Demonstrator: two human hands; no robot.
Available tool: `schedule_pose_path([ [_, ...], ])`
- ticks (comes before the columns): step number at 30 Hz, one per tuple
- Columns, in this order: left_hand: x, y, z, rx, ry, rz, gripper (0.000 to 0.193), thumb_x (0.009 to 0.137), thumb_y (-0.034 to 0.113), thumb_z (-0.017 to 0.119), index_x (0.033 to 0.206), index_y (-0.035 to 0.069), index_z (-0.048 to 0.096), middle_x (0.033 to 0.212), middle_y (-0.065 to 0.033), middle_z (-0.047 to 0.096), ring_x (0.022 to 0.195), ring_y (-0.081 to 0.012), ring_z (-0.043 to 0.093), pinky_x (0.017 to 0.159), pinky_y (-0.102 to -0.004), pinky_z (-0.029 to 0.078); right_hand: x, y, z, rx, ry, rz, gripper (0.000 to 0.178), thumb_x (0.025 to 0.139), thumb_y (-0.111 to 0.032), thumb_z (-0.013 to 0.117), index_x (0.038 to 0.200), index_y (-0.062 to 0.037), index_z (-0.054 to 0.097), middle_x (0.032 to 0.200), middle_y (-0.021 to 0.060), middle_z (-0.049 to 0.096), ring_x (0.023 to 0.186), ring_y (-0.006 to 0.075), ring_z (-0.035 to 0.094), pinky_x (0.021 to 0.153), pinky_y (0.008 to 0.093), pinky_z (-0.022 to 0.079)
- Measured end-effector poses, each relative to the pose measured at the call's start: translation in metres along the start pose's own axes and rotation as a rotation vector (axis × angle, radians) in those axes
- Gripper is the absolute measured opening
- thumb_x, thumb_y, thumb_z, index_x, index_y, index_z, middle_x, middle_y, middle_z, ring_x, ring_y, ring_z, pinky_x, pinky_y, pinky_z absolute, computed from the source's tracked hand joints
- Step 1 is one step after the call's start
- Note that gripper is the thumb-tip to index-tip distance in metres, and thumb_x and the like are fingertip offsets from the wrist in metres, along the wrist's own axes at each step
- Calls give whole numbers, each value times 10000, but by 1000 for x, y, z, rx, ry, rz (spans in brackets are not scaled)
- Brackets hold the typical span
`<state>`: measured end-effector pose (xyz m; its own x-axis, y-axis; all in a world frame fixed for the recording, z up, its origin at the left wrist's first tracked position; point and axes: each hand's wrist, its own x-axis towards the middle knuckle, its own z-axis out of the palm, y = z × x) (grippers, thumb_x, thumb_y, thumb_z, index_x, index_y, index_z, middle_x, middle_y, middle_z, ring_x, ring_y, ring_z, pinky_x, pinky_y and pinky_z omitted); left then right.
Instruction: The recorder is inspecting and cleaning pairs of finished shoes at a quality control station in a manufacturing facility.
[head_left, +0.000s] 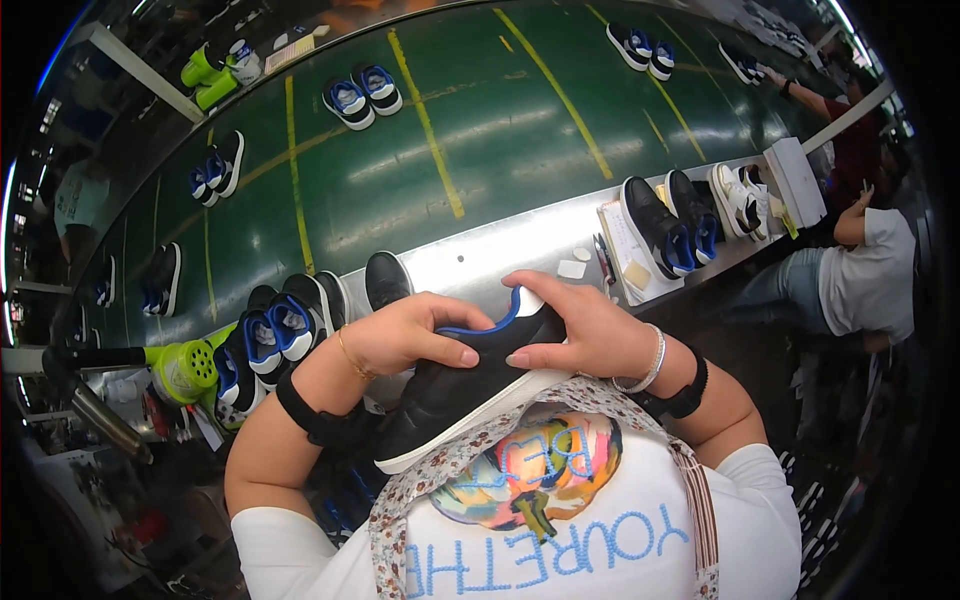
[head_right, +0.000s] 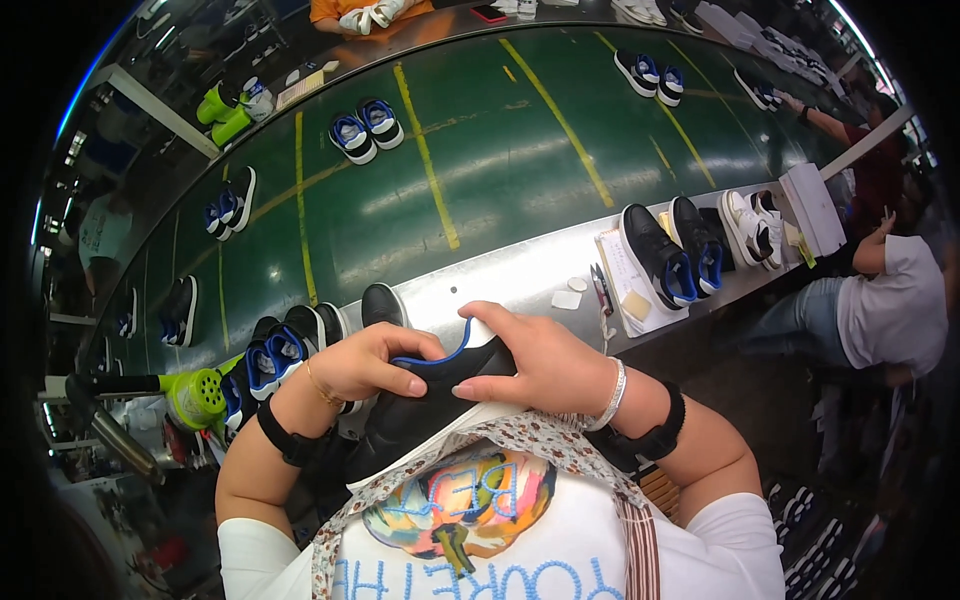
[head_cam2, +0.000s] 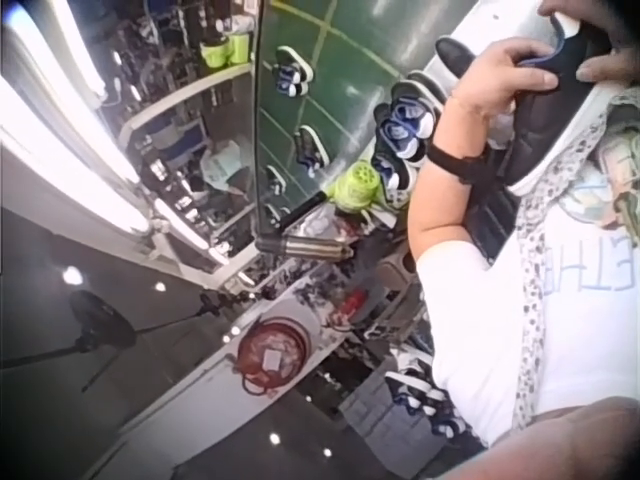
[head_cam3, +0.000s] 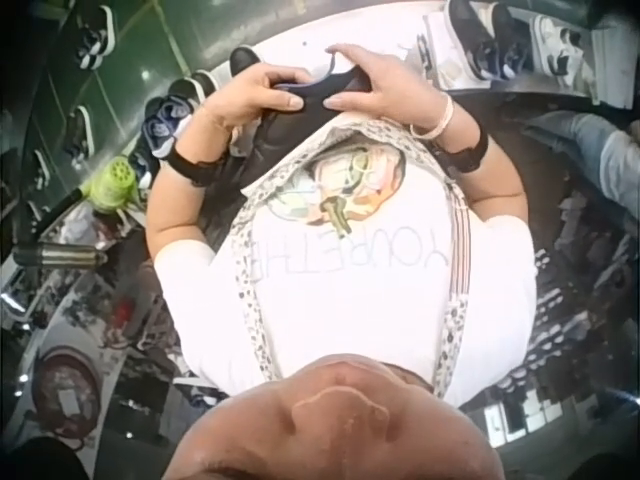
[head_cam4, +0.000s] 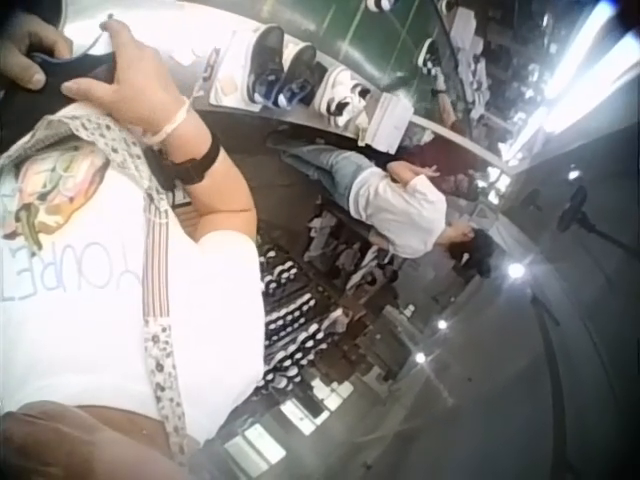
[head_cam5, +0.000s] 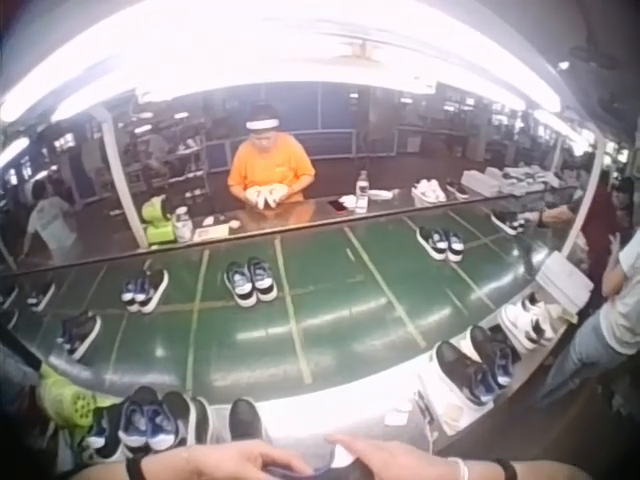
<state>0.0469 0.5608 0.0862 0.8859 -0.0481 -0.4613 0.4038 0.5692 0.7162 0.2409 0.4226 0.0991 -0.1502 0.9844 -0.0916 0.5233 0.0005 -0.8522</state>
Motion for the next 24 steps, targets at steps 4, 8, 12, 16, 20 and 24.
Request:
schedule_pose_path([
  [4,-3,6,2,36,45,36,270,702,5,668,964,-4,603,938,-34,593,883,-120,536,812,-244,406,7,9,-8,371,-22,163,378,879,-225,529,1192,-18,480,767,-6,611,677,130,561,627,245,432],
  [8,-7,40,9,891,-54,614,240,665,76,724,871,17,615,838,-79,582,795,-221,539,730,-301,404,12,36,-1,957,127,304,423,950,-308,365,1218,8,449,1025,82,598,900,118,566,776,235,446],
  [12,2,43,30,1822,91,878,259,577,76,653,834,105,649,857,36,574,844,-149,527,999,-435,302,16,41,-2,1478,-82,402,632,921,-505,202,1283,-14,366,1215,139,498,1076,208,529,932,335,431],
  [16,6,27,22,1904,305,1032,304,639,50,635,927,148,635,955,33,556,922,-136,521,1033,-456,268,19,63,7,1767,-139,200,587,920,-463,287,1294,-14,349,1245,159,469,1133,266,480,976,389,388],
  [20,-5,-25,-39,867,1104,933,413,767,-30,556,1164,65,492,1108,-81,493,1065,-215,477,952,-324,366,15,88,16,1600,141,176,611,854,-458,440,1293,-40,361,1278,178,428,1146,322,457,964,515,360],
  [24,-3,-154,-75,356,1284,152,662,699,21,601,1297,13,318,1217,-158,421,1129,-249,431,932,-339,373,-1,111,15,1679,245,154,629,841,-462,450,1291,-31,361,1285,192,415,1159,339,442,984,521,332],
])
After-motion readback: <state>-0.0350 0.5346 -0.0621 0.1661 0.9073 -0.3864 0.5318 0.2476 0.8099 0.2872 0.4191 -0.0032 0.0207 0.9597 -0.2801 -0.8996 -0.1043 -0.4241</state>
